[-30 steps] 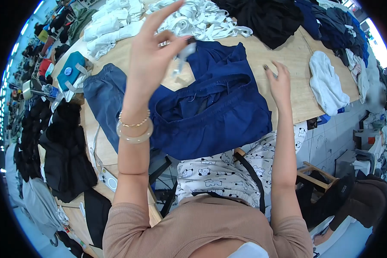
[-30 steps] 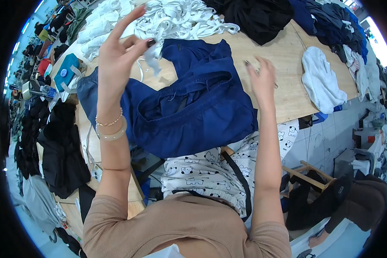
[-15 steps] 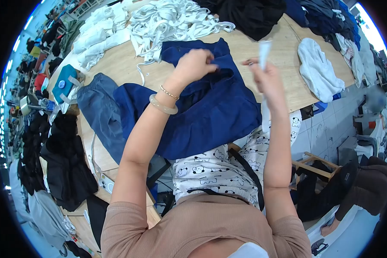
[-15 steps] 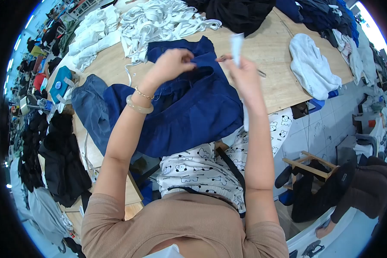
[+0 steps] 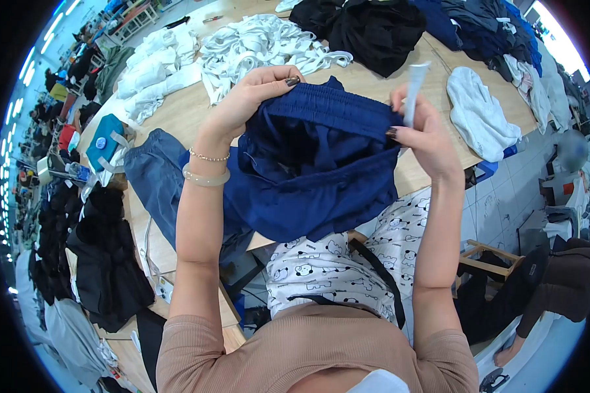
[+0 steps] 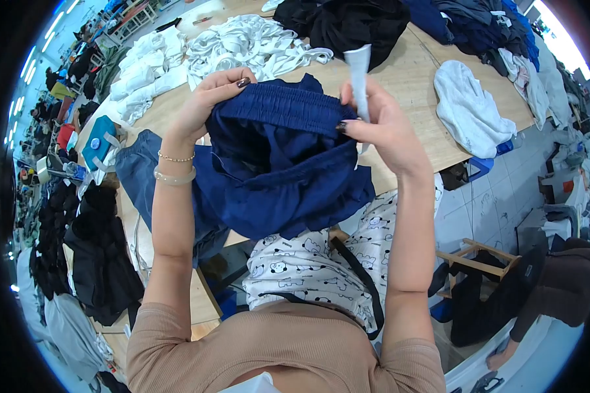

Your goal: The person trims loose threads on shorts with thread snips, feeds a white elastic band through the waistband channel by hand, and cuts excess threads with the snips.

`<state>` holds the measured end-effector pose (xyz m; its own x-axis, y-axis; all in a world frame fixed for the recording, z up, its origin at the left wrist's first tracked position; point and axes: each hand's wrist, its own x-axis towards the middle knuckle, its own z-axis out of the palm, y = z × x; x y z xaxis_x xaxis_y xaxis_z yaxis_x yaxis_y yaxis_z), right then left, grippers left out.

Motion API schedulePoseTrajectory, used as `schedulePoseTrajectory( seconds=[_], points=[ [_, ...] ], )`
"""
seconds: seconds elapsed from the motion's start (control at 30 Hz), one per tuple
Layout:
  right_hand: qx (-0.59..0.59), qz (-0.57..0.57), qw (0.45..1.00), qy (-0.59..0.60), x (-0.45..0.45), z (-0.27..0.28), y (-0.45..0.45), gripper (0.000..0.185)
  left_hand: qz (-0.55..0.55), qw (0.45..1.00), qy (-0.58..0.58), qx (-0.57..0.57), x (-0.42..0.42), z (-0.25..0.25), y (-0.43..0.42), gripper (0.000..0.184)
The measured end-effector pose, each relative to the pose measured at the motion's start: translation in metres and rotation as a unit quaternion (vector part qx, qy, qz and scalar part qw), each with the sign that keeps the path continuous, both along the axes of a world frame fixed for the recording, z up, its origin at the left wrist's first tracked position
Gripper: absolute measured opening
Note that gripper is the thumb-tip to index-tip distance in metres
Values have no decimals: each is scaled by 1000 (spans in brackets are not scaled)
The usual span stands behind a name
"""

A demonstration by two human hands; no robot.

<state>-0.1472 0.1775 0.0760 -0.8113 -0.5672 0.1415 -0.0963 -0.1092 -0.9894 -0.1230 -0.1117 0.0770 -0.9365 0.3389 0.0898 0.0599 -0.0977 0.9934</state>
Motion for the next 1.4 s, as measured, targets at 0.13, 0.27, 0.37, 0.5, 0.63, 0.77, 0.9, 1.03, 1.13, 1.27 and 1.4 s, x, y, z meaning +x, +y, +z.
schedulePoseTrajectory(
  seconds=[0.13, 0.27, 0.37, 0.5, 0.63, 0.77, 0.9, 1.03, 1.13, 1.27, 1.4],
  points=[
    [-76, 27, 996, -34, -3, 17, 2, 42, -17, 1000, 0, 26, 9, 18, 9, 11],
    [-111, 41, 992, -33, -5, 25, -1, 44, -33, 999, 29, -4, 11, 25, 11, 19],
    [-86, 44, 995, -17, -7, 28, 0, 44, -33, 999, 25, 3, 12, 29, 10, 20],
    [-70, 57, 996, -6, -10, 34, 4, 42, -17, 998, 61, -12, 12, 35, 7, 22],
    [-120, 86, 989, 15, -20, 61, -3, 38, -18, 989, 148, 26, 11, 72, 4, 29],
    [-42, -43, 992, 113, -35, 110, -16, 25, -66, 963, 211, 153, 0, 118, 15, 33],
    [9, -90, 968, 233, -14, 121, -30, 20, -38, 961, 179, 205, -9, 129, 32, 29],
    [32, -138, 889, 435, 1, 107, -52, 31, -21, 970, 120, 210, -17, 113, 45, 24],
    [45, -184, 884, 427, 6, 100, -60, 25, -17, 969, 98, 228, -14, 106, 49, 24],
    [23, -148, 918, 366, -2, 96, -62, 16, -36, 977, 105, 182, -6, 103, 38, 30],
    [1, -66, 975, 213, -5, 115, -38, 10, -26, 971, 218, -99, 1, 96, 11, 50]
  ],
)
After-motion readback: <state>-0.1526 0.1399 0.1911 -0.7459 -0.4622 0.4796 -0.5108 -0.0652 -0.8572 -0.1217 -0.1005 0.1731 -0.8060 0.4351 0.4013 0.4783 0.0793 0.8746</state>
